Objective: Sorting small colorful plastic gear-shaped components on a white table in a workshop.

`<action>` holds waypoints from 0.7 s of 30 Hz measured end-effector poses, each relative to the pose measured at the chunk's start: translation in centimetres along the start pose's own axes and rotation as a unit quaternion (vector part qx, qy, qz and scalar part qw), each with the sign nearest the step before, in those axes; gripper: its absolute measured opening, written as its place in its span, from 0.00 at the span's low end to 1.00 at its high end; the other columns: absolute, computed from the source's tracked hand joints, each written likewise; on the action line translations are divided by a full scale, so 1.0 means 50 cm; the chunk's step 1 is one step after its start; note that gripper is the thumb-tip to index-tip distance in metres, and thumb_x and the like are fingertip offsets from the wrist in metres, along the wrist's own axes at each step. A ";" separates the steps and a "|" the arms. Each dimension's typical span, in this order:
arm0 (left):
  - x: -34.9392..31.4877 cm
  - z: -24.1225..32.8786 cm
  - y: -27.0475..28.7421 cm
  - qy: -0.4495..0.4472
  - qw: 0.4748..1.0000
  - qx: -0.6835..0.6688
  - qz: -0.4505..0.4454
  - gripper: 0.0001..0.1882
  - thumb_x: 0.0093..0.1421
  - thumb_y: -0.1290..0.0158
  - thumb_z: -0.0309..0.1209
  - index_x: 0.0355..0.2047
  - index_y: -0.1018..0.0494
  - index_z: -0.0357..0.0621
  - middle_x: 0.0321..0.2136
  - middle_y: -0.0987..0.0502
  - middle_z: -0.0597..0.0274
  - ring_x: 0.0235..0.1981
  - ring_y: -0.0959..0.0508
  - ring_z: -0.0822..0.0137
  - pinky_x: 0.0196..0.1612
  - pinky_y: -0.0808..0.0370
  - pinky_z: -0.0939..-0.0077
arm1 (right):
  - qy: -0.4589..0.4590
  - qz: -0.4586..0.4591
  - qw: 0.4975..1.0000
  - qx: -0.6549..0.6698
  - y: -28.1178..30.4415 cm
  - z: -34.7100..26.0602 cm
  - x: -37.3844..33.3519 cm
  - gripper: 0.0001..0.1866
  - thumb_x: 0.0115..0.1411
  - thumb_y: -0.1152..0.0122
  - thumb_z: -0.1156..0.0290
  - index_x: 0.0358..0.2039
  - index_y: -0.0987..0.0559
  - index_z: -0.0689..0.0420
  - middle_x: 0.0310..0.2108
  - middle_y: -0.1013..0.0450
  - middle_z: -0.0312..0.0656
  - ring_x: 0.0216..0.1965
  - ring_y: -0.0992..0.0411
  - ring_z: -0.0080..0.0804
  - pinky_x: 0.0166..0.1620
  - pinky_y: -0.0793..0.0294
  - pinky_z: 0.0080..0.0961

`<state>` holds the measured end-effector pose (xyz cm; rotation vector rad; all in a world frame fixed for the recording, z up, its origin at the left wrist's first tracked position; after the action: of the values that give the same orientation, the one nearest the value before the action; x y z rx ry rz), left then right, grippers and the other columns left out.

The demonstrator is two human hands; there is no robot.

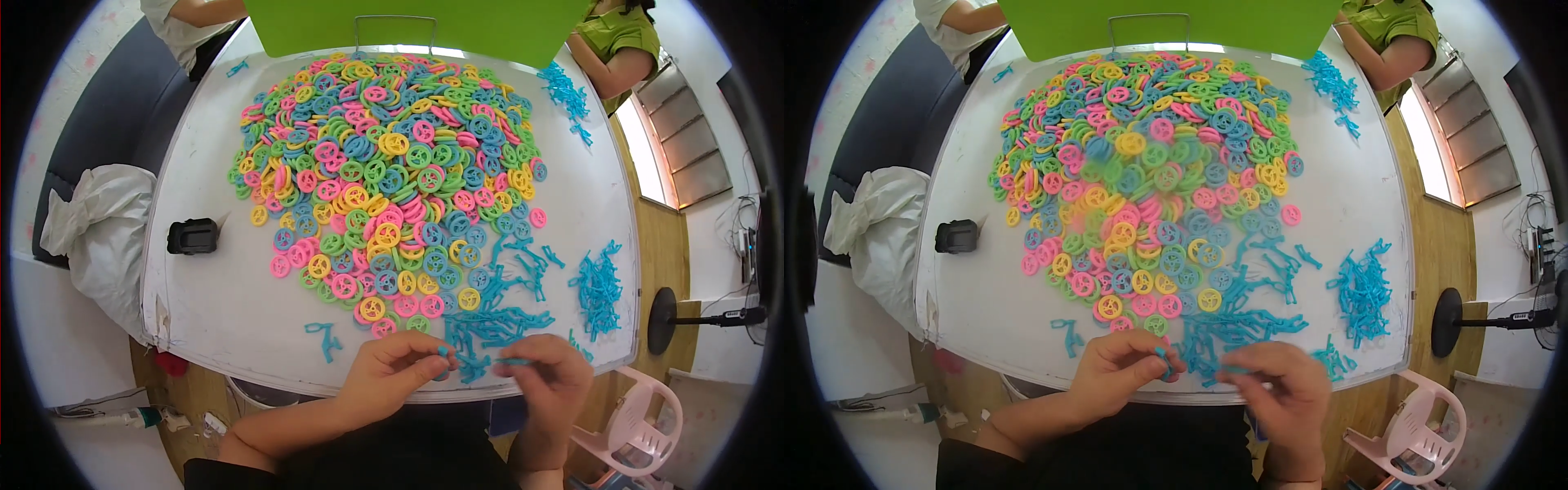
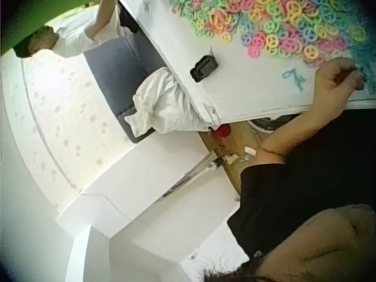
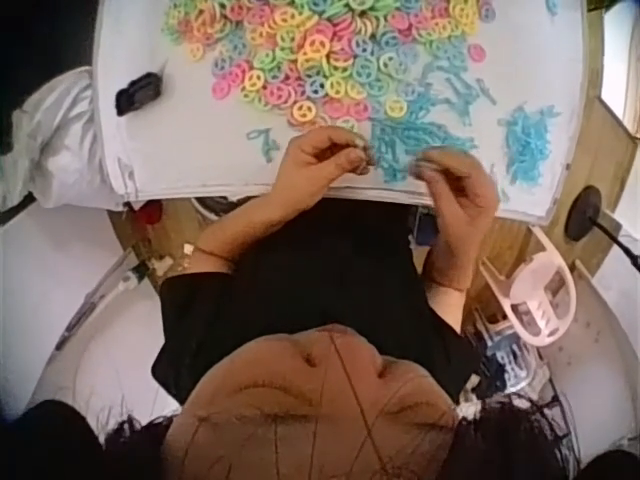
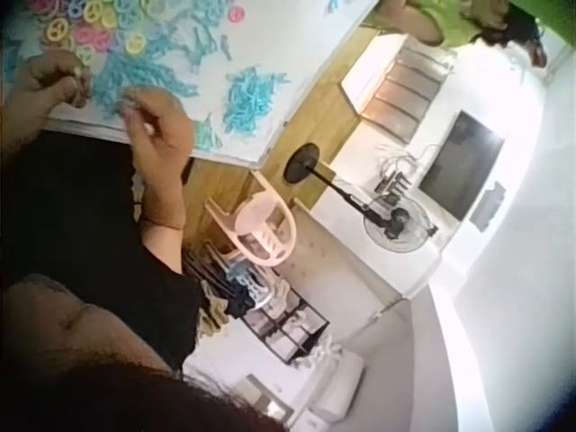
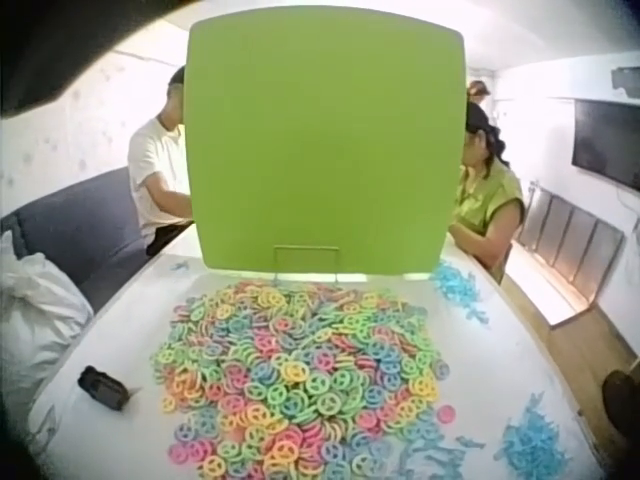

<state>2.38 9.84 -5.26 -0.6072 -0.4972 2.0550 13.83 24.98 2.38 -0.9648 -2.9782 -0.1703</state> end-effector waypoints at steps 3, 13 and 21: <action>0.002 -0.004 -0.005 -0.010 1.000 -0.010 0.004 0.09 0.69 0.44 0.21 0.49 0.23 0.36 0.41 0.20 0.56 0.43 0.19 0.65 0.49 0.21 0.67 | -0.045 -0.022 0.992 0.118 -0.064 0.027 0.006 0.11 0.57 0.37 0.86 0.41 0.22 0.64 0.41 0.23 0.51 0.42 0.22 0.36 0.42 0.17 0.29; -0.003 0.006 0.002 -0.055 0.998 -0.035 0.016 0.09 0.68 0.44 0.20 0.48 0.22 0.37 0.42 0.20 0.60 0.46 0.21 0.69 0.52 0.23 0.71 | 0.062 0.020 0.983 0.173 -0.104 0.043 0.007 0.07 0.62 0.34 0.75 0.39 0.23 0.60 0.41 0.23 0.50 0.46 0.24 0.40 0.52 0.23 0.37; 0.000 0.010 -0.002 -0.080 0.996 -0.038 0.011 0.09 0.68 0.44 0.19 0.48 0.22 0.38 0.42 0.21 0.61 0.45 0.21 0.71 0.51 0.24 0.73 | 0.068 0.049 0.979 0.186 -0.104 0.061 0.001 0.07 0.63 0.34 0.73 0.39 0.23 0.60 0.40 0.24 0.48 0.45 0.24 0.40 0.53 0.24 0.38</action>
<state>2.14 9.82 -4.80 -0.4964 -0.6671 2.1228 10.82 21.16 -1.19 -1.0003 -2.6893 0.2983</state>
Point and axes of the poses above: each hand's wrist, its own x-axis towards the middle knuckle, its own y-axis out of the back of the hand, z = x × y, the point moved 10 cm from there along x, towards the middle knuckle
